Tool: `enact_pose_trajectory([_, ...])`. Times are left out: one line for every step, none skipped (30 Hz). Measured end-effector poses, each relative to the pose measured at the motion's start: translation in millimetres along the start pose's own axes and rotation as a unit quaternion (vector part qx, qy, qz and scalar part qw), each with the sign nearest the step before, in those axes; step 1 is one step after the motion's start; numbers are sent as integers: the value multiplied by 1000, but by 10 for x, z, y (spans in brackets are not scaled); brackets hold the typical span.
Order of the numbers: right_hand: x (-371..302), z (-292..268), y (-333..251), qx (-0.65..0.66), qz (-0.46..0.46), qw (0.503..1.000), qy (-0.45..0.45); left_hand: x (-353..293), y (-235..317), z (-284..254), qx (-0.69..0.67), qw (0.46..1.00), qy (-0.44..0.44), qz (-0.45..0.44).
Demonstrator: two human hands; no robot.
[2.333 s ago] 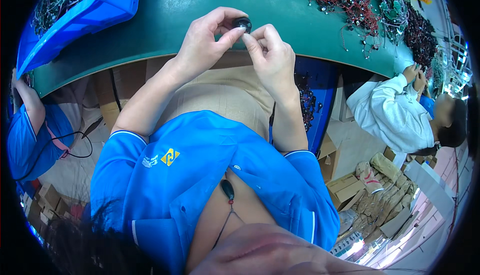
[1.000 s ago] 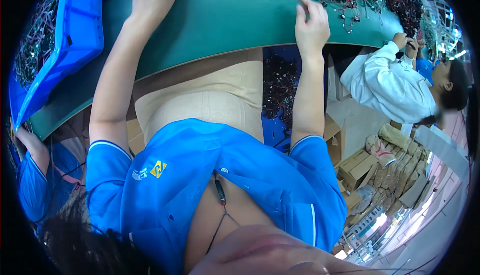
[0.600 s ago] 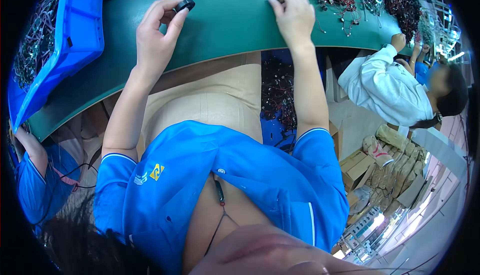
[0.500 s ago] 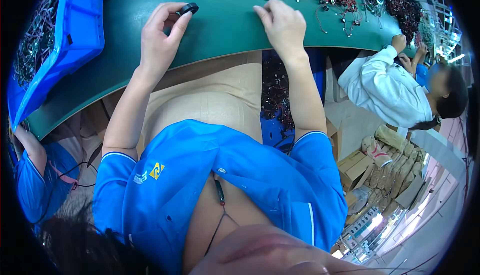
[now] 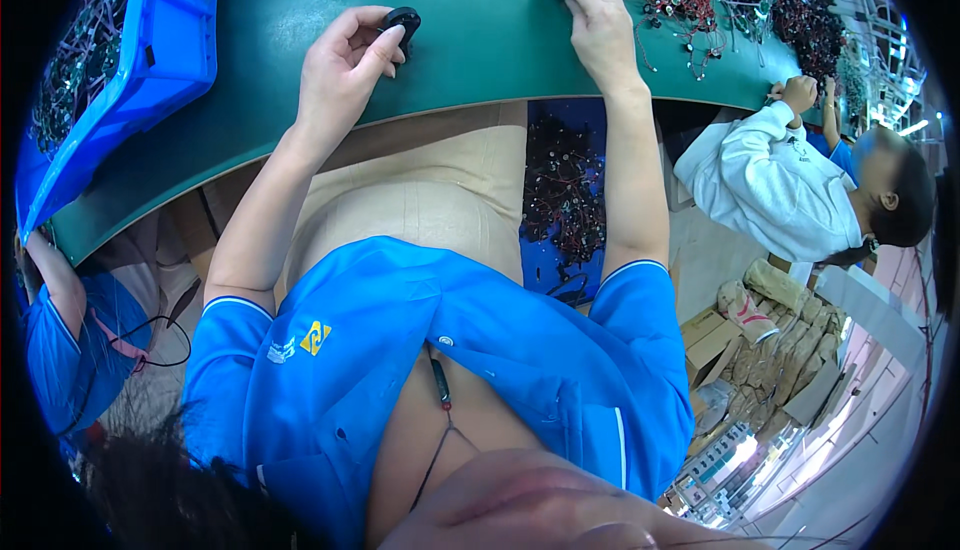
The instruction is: Assembling and inspecting small electronic components with attached wires at a manufacturing workstation.
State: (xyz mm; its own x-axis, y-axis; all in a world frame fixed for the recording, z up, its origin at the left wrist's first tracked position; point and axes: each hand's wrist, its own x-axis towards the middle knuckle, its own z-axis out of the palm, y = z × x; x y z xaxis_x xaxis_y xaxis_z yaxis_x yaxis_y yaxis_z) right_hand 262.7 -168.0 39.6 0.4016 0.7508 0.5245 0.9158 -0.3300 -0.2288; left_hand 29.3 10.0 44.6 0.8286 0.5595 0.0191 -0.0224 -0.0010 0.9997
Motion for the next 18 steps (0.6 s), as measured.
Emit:
enact_pose_trajectory([5, -17, 24, 43, -1, 999, 4, -7, -3, -1, -9, 1000, -1, -3])
enact_pose_trajectory([1, -40, 59, 43, -2, 999, 4, -10, -9, -6, -9, 1000, -1, -3])
enact_pose_trajectory([-12, -68, 103, 5, -12, 1000, -3, -10, -23, -16, -15, 1000, 3, -1])
enact_pose_trajectory([-29, -93, 148, -33, -22, 999, -11, -8, -40, -27, -20, 1000, 6, 0])
enact_pose_trajectory([-45, -109, 185, -70, -32, 997, -18, -9, -59, -34, -26, 1000, 9, 0])
enact_pose_trajectory([-58, -109, 206, -108, -41, 993, -26, -13, -74, -33, -32, 999, 11, 1])
enact_pose_trajectory([-63, -102, 218, -109, -40, 993, -25, -14, -83, -23, -32, 999, 10, 2])
enact_pose_trajectory([-68, -88, 229, -118, -44, 992, -31, -18, -96, -11, -41, 999, 21, 7])
enact_pose_trajectory([-70, -70, 241, -126, -48, 990, -38, -23, -111, 1, -49, 998, 32, 11])
enact_pose_trajectory([-69, -50, 257, -135, -52, 988, -45, -27, -127, 13, -58, 997, 43, 15])
enact_pose_trajectory([-62, -31, 277, -142, -56, 987, -53, -26, -142, 22, -66, 996, 55, 19])
enact_pose_trajectory([-41, -17, 302, -143, -57, 987, -52, -27, -148, 23, -66, 996, 55, 21])
enact_pose_trajectory([-14, 1, 341, -144, -63, 987, -43, -23, -155, 20, -63, 996, 52, 20])
enact_pose_trajectory([18, 16, 376, -145, -69, 986, -35, -18, -162, 17, -61, 997, 48, 20])
enact_pose_trajectory([42, 26, 408, -147, -75, 986, -27, -12, -167, 14, -58, 997, 45, 20])
enact_pose_trajectory([52, 28, 428, -148, -81, 985, -18, -10, -167, 15, -55, 997, 41, 20])
enact_pose_trajectory([63, 33, 423, -147, -81, 986, -18, -9, -175, 16, -55, 997, 42, 19])
enact_pose_trajectory([78, 37, 414, -157, -85, 984, -22, -8, -180, 20, -57, 997, 42, 20])
